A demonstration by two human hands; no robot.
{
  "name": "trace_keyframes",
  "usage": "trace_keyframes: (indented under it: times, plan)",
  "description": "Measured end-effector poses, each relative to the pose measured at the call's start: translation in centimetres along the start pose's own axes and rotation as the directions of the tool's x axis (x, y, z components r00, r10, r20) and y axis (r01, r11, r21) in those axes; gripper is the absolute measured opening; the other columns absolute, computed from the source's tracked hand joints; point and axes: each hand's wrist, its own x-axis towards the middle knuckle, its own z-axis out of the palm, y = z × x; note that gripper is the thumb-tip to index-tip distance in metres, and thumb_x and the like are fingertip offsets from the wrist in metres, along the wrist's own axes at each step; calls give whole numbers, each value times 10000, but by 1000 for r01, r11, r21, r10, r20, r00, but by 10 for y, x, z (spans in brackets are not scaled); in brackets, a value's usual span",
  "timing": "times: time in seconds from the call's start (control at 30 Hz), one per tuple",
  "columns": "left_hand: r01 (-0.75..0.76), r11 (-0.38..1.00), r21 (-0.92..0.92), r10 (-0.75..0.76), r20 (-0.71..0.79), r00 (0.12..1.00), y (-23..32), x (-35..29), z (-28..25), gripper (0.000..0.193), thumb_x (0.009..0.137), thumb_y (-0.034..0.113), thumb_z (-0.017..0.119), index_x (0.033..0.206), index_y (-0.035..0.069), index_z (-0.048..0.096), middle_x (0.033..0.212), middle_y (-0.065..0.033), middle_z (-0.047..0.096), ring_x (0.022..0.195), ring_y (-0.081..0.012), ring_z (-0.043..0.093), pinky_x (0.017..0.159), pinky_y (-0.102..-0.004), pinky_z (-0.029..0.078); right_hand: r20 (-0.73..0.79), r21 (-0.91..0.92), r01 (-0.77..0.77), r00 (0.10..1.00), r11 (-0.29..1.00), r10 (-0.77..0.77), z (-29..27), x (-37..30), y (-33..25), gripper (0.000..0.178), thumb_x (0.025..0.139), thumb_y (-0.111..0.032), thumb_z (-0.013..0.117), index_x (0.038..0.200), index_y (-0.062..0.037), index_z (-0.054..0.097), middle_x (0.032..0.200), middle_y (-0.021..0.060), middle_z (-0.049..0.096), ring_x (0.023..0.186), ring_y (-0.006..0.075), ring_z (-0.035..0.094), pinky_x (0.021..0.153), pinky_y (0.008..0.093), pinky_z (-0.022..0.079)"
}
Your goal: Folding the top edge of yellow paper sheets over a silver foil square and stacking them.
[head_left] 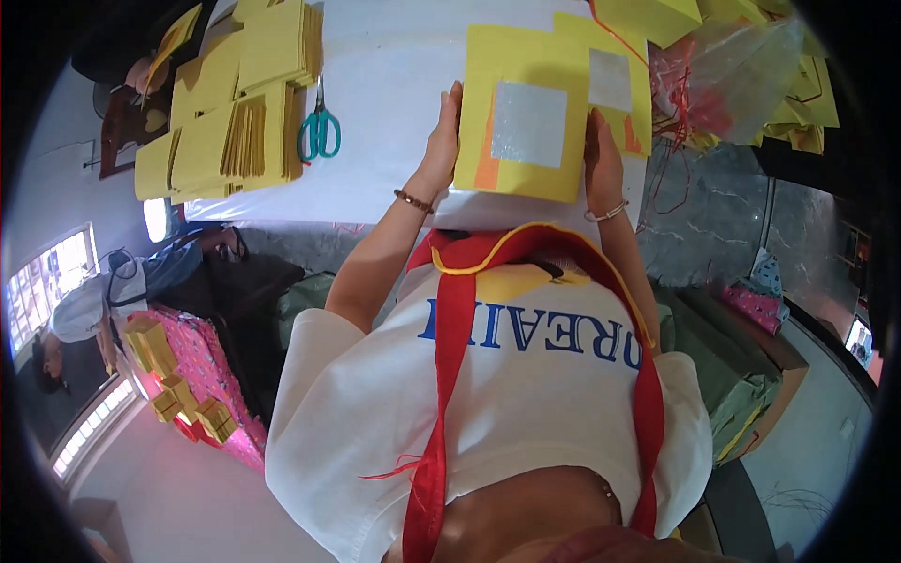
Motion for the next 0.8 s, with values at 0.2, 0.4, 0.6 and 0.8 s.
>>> trace_keyframes:
  times: [0.2,0.4,0.6,0.8]
  plan:
    - [5,993,118,4,-70,998,4,-10,19,693,937,529,185,1418,40,90,1463,-81,185,1324,-170,228,1070,-287,224,48,-164,3,999,986,5,20,-12,-9,480,911,-169,479,1345,-24,335,1245,34,480,1088,121,468,913,256,378]
    - [-53,990,129,59,-41,997,-1,-5,12,694,942,517,160,1411,12,80,1472,-108,149,1351,-190,159,1088,-280,162,103,-134,-19,994,991,33,15,-9,-11,529,869,-103,522,1350,-18,319,1248,52,474,1079,129,474,900,253,392]
    - [-58,994,97,63,-51,997,-11,1,7,687,945,510,150,1410,9,84,1470,-115,151,1350,-191,162,1088,-283,162,114,-193,46,993,980,-24,13,-4,-3,495,875,-115,525,1333,-39,353,1145,3,509,983,82,474,857,235,391]
    - [-78,990,121,78,1,997,-15,4,1,713,937,531,166,1410,5,74,1470,-123,144,1350,-199,158,1088,-290,159,133,-216,97,989,972,-70,14,-5,0,490,877,-125,527,1329,-43,355,1112,-1,514,943,75,474,830,234,397]
